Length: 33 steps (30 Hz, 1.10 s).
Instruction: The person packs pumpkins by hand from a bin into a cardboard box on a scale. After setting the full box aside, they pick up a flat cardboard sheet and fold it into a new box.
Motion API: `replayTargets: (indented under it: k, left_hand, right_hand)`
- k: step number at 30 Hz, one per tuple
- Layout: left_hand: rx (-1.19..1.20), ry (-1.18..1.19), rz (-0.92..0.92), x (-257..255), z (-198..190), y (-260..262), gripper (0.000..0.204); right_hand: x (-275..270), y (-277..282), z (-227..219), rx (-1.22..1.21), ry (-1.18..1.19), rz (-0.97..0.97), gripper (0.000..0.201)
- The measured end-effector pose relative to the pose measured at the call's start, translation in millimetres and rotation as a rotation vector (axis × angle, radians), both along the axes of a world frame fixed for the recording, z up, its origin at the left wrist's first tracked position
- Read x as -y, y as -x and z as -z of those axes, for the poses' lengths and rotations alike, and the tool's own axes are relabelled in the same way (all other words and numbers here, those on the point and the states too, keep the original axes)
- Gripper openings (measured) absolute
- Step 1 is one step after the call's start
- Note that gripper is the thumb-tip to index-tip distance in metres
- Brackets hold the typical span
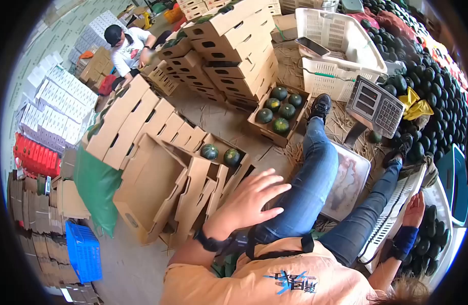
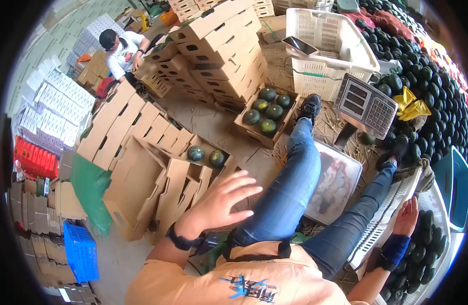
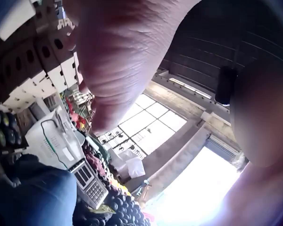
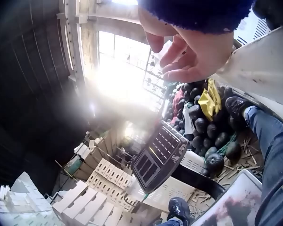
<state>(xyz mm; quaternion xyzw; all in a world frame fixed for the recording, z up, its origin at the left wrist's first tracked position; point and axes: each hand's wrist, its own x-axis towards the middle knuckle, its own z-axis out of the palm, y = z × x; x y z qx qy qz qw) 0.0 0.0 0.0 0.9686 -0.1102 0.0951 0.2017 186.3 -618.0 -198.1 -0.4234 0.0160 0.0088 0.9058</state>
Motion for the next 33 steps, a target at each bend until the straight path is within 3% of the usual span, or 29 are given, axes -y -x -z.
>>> replayTargets:
  k: [1, 2, 3, 4, 6, 8, 9, 10, 13, 14, 18, 20, 21, 22, 23, 25, 26, 28, 30, 31, 32, 33]
  left_hand:
    - [0.019, 0.001, -0.011, 2, 1, -4, 0.054]
    - [0.140, -0.112, -0.172, -5, -11, 4, 0.055]
    - [0.172, -0.174, -0.364, -30, -41, 79, 0.051]
    - [0.240, -0.208, -0.569, -41, -43, 100, 0.054]
    - [0.128, -0.316, -0.884, -66, -33, 142, 0.055]
    - [-0.143, -0.297, -1.079, -93, -23, 180, 0.054]
    - [-0.214, -0.296, -1.069, -106, -14, 199, 0.054]
    - [-0.170, -0.208, -1.037, -116, -4, 210, 0.039]
    - [-0.326, -0.170, -1.177, -117, 2, 208, 0.023]
    - [-0.203, -0.192, -1.133, -118, 6, 212, 0.018]
    - [-0.135, -0.305, -1.183, -87, -59, 222, 0.014]
    - [0.027, -0.214, -1.256, -53, -109, 227, 0.019]
    - [0.315, -0.248, -1.208, -49, -116, 234, 0.025]
    - [0.491, -0.020, -1.190, -56, -120, 241, 0.031]
    - [0.630, 0.367, -1.124, -61, -125, 247, 0.033]
    - [1.328, 0.932, -0.982, -68, -130, 237, 0.037]
    - [1.229, 0.697, -0.991, -93, -108, 248, 0.041]
    - [1.114, 0.865, -0.554, -139, -54, 241, 0.049]
    - [0.982, 1.709, -0.224, -115, -35, 200, 0.055]
    - [0.895, 1.740, -0.219, -107, -12, 183, 0.060]
    - [0.796, 1.580, -0.317, -73, -20, 165, 0.062]
    - [0.704, 1.640, -0.473, -59, -18, 146, 0.062]
  right_hand:
    - [-5, -19, -4, 0.024, 0.036, -0.001, 0.040]
    - [-8, -32, -10, 0.048, 0.074, 0.004, 0.039]
    - [-27, 30, 1, -0.005, 0.047, 0.013, 0.038]
    - [-27, 26, -1, -0.009, 0.055, 0.024, 0.038]
    - [-25, 12, -10, -0.012, 0.049, 0.079, 0.037]
    - [-30, 10, -9, -0.032, 0.008, 0.107, 0.037]
    - [-30, 9, -11, -0.047, -0.005, 0.122, 0.036]
    - [-37, 11, -16, -0.075, -0.013, 0.169, 0.036]
    - [-38, 7, -15, -0.094, -0.084, 0.184, 0.034]
    - [-37, 5, -15, -0.104, -0.078, 0.173, 0.034]
    - [-48, 5, -13, -0.118, -0.047, 0.152, 0.034]
    - [-47, 9, -15, -0.088, -0.002, 0.150, 0.033]
    - [-49, 7, -18, -0.121, -0.024, 0.158, 0.031]
    - [-48, 6, -18, -0.126, -0.024, 0.149, 0.031]
    - [-48, 5, -18, -0.129, -0.031, 0.139, 0.031]
    - [-52, 2, -19, -0.157, -0.009, 0.118, 0.031]
    - [-51, 4, -17, -0.174, -0.004, 0.117, 0.031]
    - [-57, 14, -21, -0.185, -0.009, 0.166, 0.030]
    - [-56, 9, -18, -0.192, -0.032, 0.212, 0.029]
    - [-53, 9, -15, -0.233, 0.009, 0.268, 0.029]
    - [-50, 11, -14, -0.239, -0.008, 0.294, 0.030]
    - [-44, 11, -14, -0.247, -0.020, 0.316, 0.030]
